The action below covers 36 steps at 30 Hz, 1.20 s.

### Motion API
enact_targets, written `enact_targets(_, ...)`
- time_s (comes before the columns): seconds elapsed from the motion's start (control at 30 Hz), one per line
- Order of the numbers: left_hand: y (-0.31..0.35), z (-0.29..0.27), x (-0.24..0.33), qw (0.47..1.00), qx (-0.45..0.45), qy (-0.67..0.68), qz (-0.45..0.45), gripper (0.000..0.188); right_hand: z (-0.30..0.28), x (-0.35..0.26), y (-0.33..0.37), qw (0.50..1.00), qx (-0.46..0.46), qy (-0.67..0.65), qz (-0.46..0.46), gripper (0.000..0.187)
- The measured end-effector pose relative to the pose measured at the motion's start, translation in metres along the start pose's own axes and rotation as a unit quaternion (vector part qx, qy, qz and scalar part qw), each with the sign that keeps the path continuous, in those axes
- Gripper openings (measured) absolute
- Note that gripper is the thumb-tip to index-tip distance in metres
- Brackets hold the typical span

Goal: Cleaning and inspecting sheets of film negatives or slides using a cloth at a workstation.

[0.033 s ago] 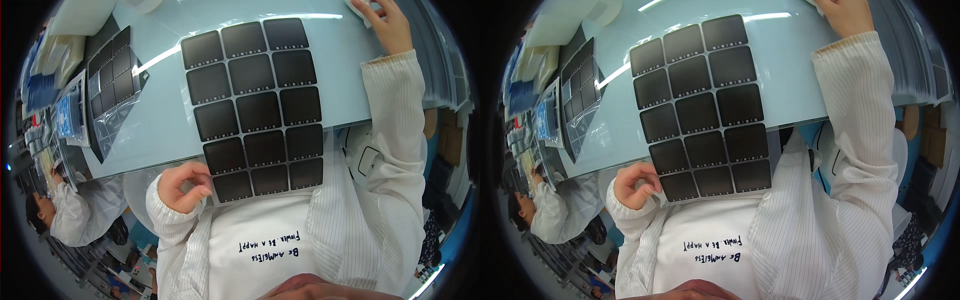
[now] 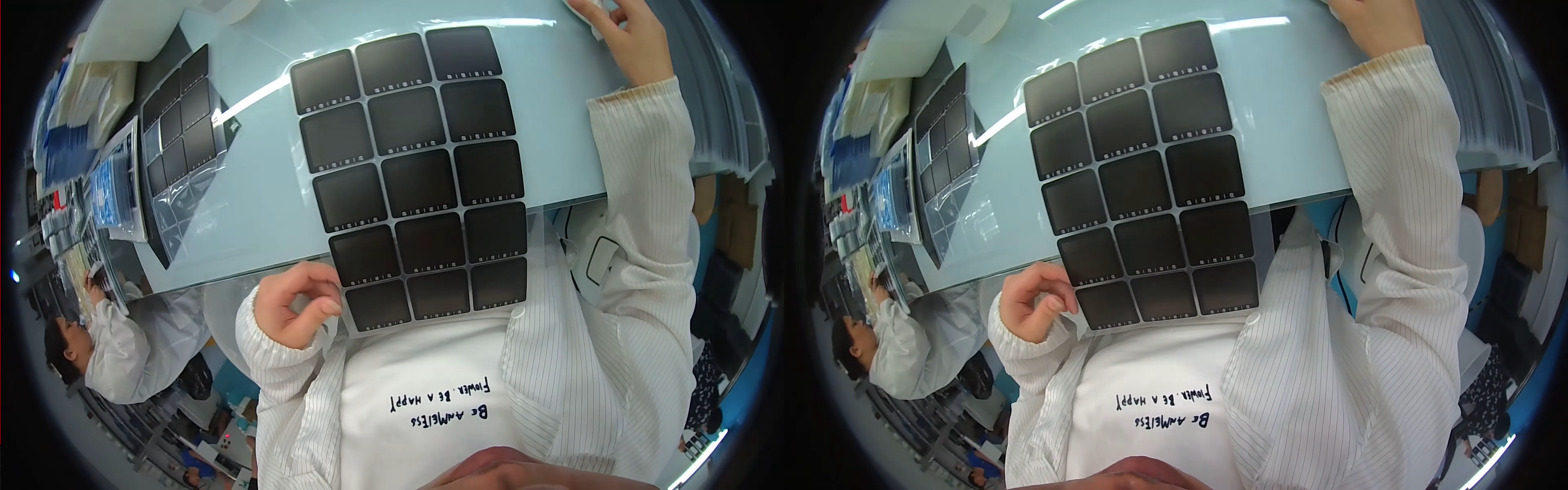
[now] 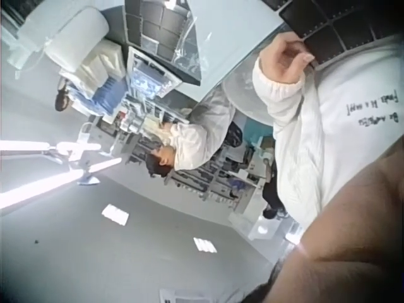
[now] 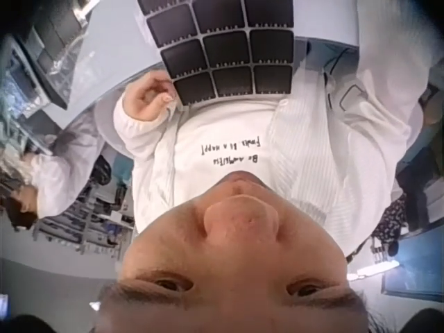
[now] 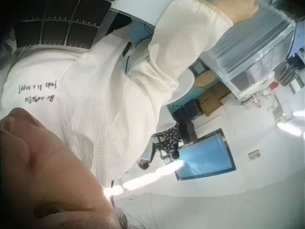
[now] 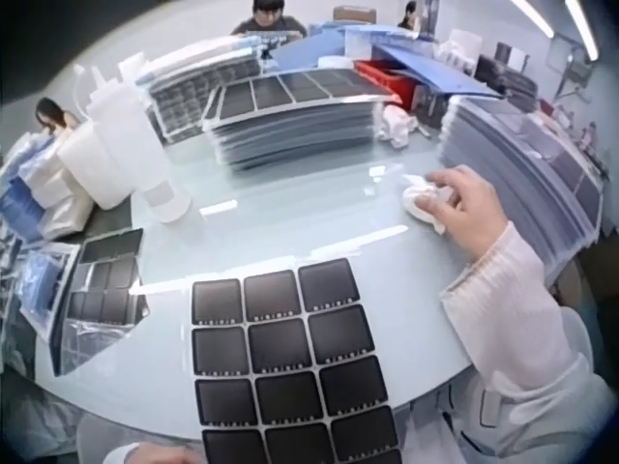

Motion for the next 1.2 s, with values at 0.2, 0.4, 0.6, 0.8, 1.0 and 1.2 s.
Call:
enact_targets(0.2,-0.007,-0.020,0.001,0.985,0.135,-0.010,-0.103,0.028,0.007,-0.013,0.001,0.997,-0.019,-0.007,-0.070,0.035)
enact_targets(0.4,-0.008,-0.024,-0.009,0.969,0.200,-0.009,-0.145,0.027,0.062,-0.100,0.065,0.938,-0.243,-0.206,-0.137,0.025)
enact_targets(0.6,-0.013,-0.021,-0.001,0.968,0.215,0.003,-0.129,0.028,0.043,-0.174,0.103,0.896,-0.116,-0.168,-0.394,0.023)
enact_targets(0.8,-0.013,-0.021,-0.002,0.971,0.213,-0.005,-0.111,0.029,0.061,-0.129,0.071,0.957,-0.121,-0.088,-0.247,0.017)
enact_targets(1.0,-0.011,-0.023,-0.004,0.970,0.219,-0.003,-0.109,0.029,0.051,-0.136,0.080,0.950,-0.083,-0.150,-0.263,0.025)
enact_targets(1.2,-0.010,-0.020,-0.003,0.969,0.225,-0.002,-0.106,0.030,0.041,-0.163,0.112,0.919,-0.108,-0.170,-0.339,0.025)
Point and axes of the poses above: each hand's wrist, its own y-axis away from the middle knuckle, its own z-axis out of the palm, x = y × z, the point moved 10 cm from there along -y, towards the middle knuckle, and after that the axes turned 8 degrees about y, right-handed, at the moved point
